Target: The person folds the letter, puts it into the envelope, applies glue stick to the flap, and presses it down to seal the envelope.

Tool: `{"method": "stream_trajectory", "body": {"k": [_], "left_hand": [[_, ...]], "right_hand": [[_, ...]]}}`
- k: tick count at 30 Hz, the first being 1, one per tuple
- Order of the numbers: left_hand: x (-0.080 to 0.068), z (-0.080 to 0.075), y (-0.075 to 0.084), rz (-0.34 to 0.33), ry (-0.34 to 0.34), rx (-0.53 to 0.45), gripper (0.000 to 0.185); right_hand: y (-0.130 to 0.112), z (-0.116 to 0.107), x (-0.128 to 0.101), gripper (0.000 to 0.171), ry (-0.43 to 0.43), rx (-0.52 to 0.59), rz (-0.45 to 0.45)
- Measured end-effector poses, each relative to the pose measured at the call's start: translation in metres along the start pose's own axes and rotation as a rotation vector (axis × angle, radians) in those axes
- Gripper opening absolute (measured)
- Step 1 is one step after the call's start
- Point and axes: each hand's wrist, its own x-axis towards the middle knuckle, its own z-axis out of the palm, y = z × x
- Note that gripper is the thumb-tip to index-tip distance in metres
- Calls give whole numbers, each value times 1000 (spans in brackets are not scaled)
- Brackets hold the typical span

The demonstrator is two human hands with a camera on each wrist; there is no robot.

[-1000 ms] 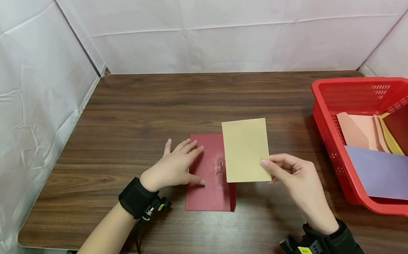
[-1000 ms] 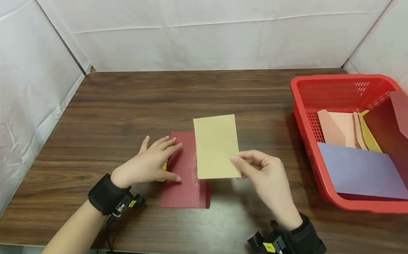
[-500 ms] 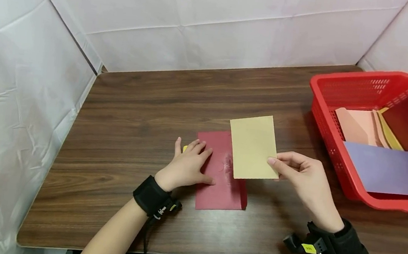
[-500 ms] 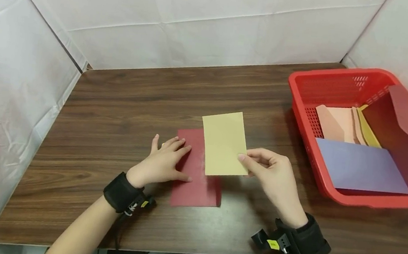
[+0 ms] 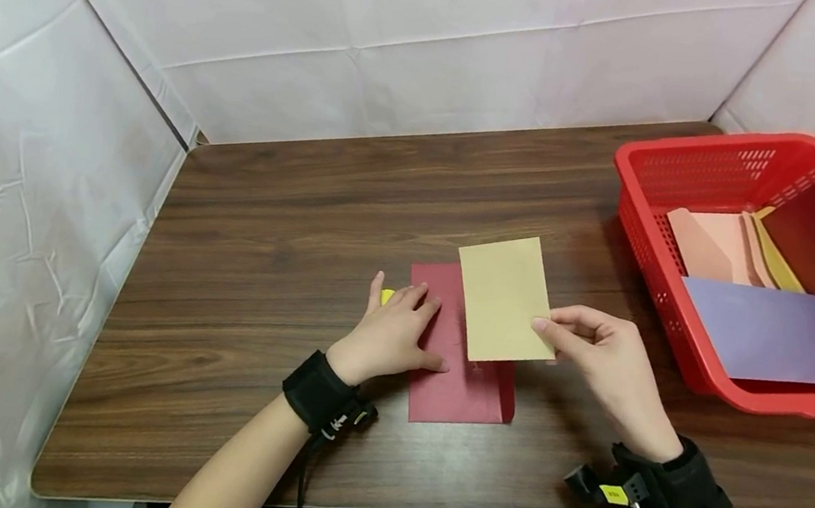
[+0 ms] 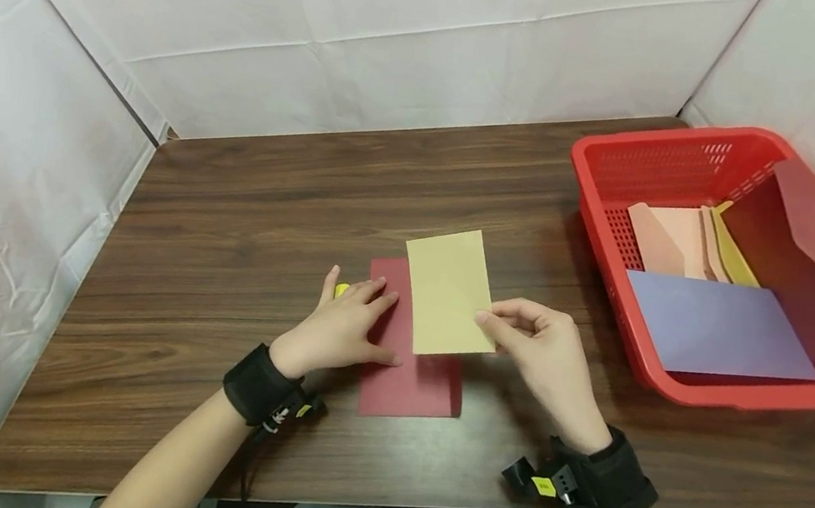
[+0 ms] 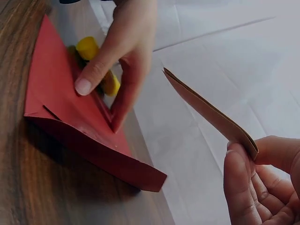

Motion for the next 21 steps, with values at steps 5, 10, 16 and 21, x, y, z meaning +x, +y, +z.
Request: {"method": "stream_trajectory", "body": {"k": [5,10,16,21], "left_hand": [[1,0,0,7,-11,-32,88],[2,-1,1,4,-13,-40,89],[0,-1,0,12,-11,-31,90],[0,1,0,22,7,-29,90]], "right_hand": [[2,8,1,33,-27,-41,-2],[3,10,1,37,-22,-58,6],[8,8,-1,35,27,-133,-66],[13,3,-3,31,73,-198,-111]]}}
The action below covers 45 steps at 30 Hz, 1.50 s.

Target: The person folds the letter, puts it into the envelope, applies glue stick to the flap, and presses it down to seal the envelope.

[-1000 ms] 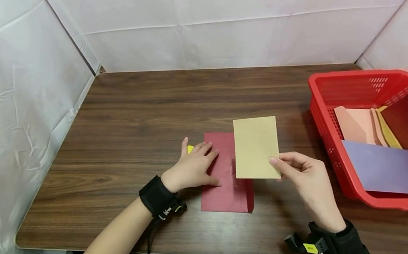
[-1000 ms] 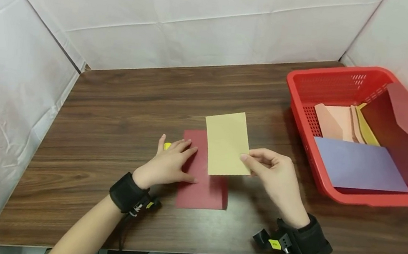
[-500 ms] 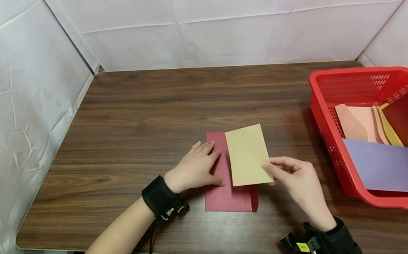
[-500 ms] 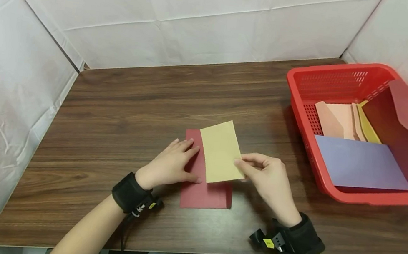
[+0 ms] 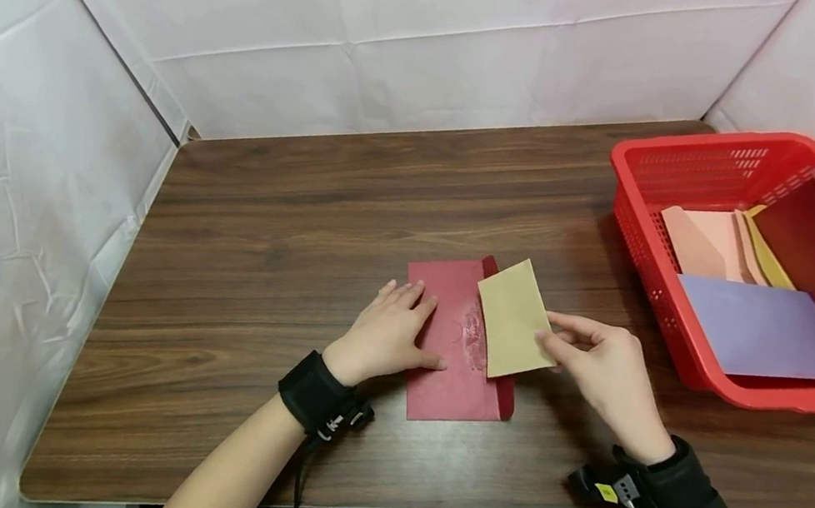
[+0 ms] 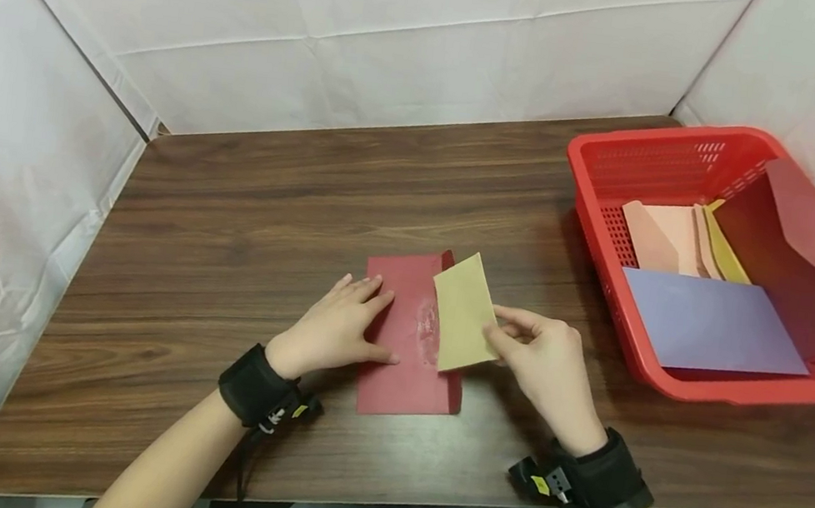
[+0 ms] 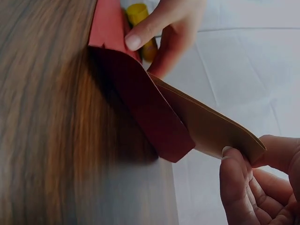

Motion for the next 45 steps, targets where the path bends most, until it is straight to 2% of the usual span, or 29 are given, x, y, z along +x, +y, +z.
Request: {"method": "stream_trajectory", "body": {"k": [8,21,27,36,40,45], "left_hand": [[-1,-1,0,0,5,-6,90],[0,1,-1,-10,4,-10,90],[0,2,-2,-9,7,-11,91],[1,2,-2,-16,-6,-7,92],[1,2,-2,-16,-8,-5,92],[1,2,-2,-20,-4,-5,92]], "right_hand": [[3,-5,-1,36,-11,-28,17],[-1,-4,10,47,-66,-86,-35],[-4,-2,13,48,-72,-121,-51],[-1,0,18,48,-103,-114,-30],[-1,2,17,46,-64,-123,-42],[-5,2,14,43,24,-166,-108]]}}
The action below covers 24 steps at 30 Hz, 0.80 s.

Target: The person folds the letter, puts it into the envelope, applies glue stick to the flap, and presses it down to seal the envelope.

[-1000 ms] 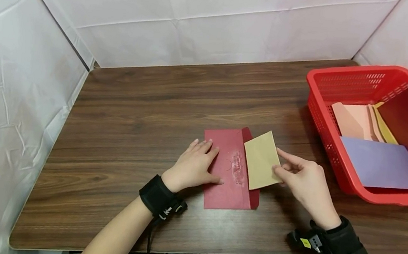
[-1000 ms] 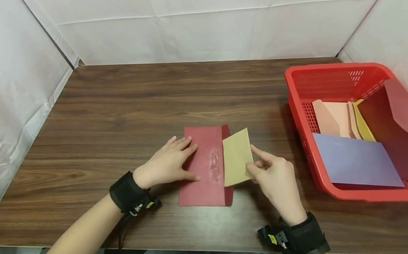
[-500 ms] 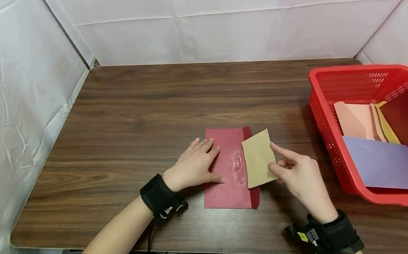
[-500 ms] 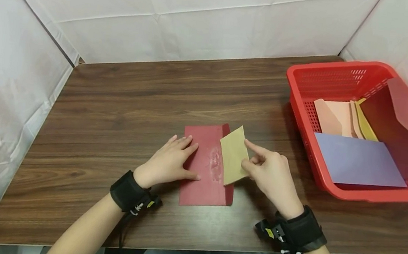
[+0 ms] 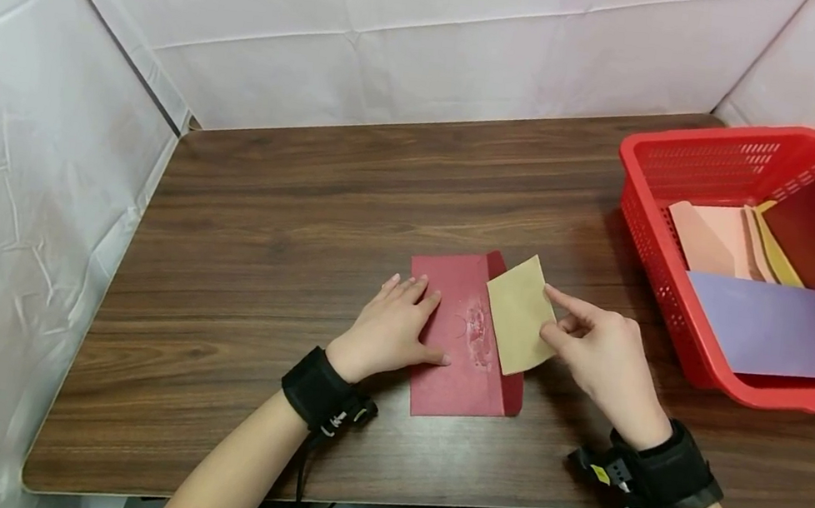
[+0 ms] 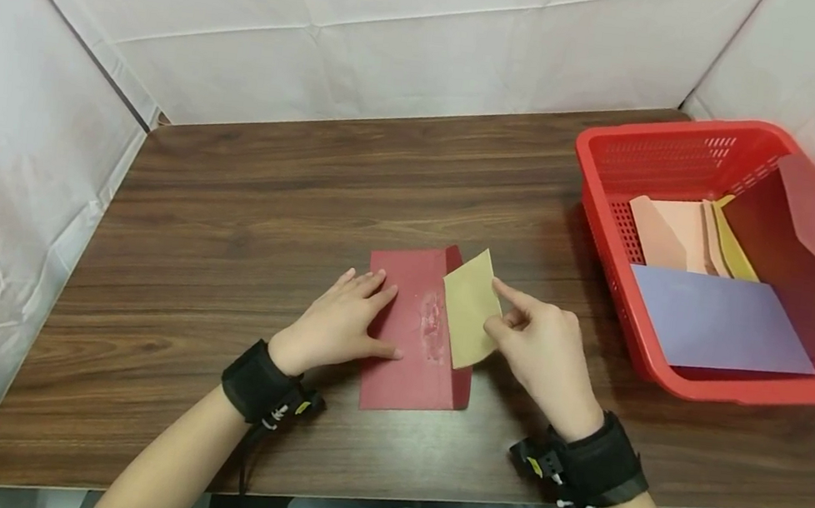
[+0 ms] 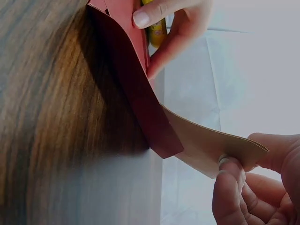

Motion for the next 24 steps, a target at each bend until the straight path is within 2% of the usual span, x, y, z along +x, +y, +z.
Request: {"method": "stream_trajectory", "body": {"k": [3,10,19,24], "left_hand": [[0,0,0,0,5,-5,91],[0,0,0,8,18,-6,91],[0,0,1,0,12,-7,91],[0,0,1,-7,9,-12,91]], "right_hand": [[-2,0,1,43,1,-6,-9],[1,-2,5,45,-38,17,47],[1,-1,6,41,-24,12,11],[-2,-1,5,40,-36,37,39]]}}
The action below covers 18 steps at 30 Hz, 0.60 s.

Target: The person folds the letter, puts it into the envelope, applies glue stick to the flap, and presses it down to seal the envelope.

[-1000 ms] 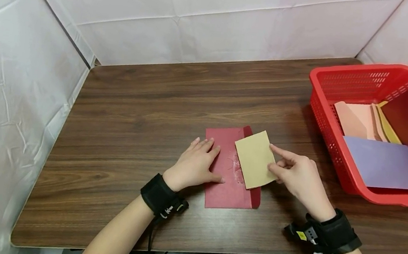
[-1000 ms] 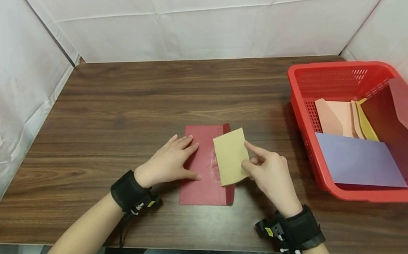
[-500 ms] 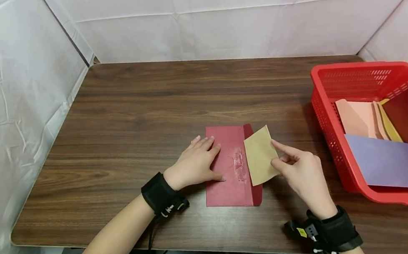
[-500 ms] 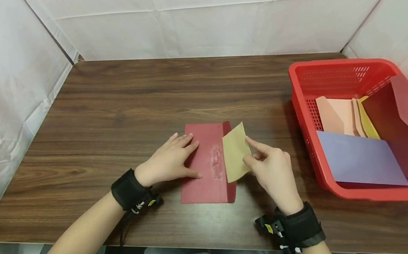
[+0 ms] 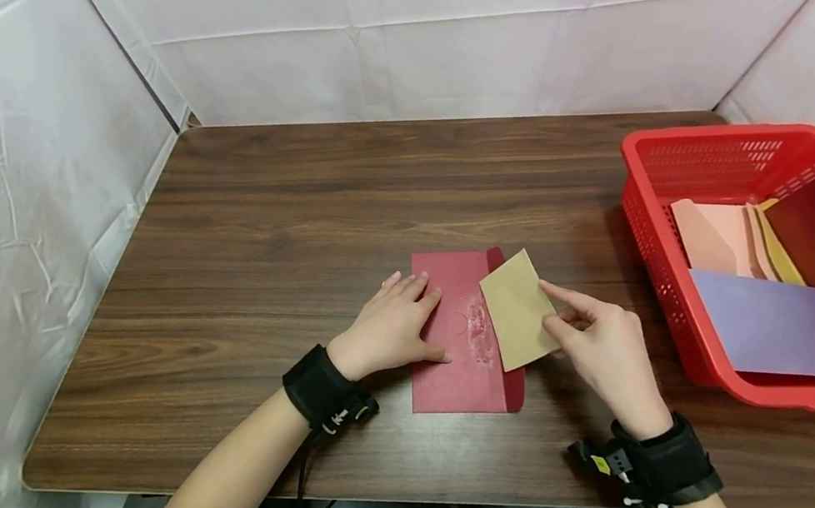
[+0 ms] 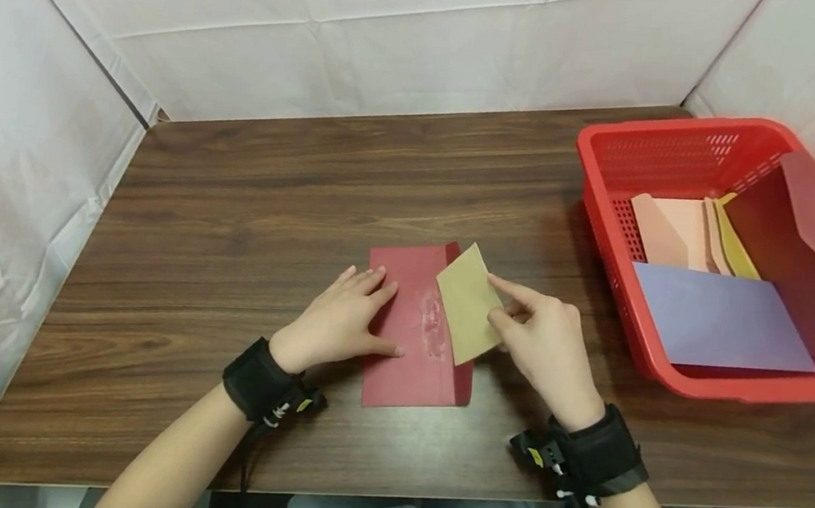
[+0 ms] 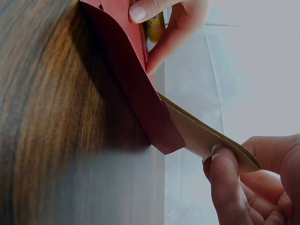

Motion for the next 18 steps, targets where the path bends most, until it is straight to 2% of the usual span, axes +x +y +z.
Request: {"method": "stream_trajectory", "body": {"k": [10,18], "left_hand": [[1,-1,0,-6,-7,5,92],[1,0,-1,-4,-8,4,91]], "right_hand": [[-2,-2,4,40,-40,2,35],[-5,-7,15,39,-108,68,73]]}}
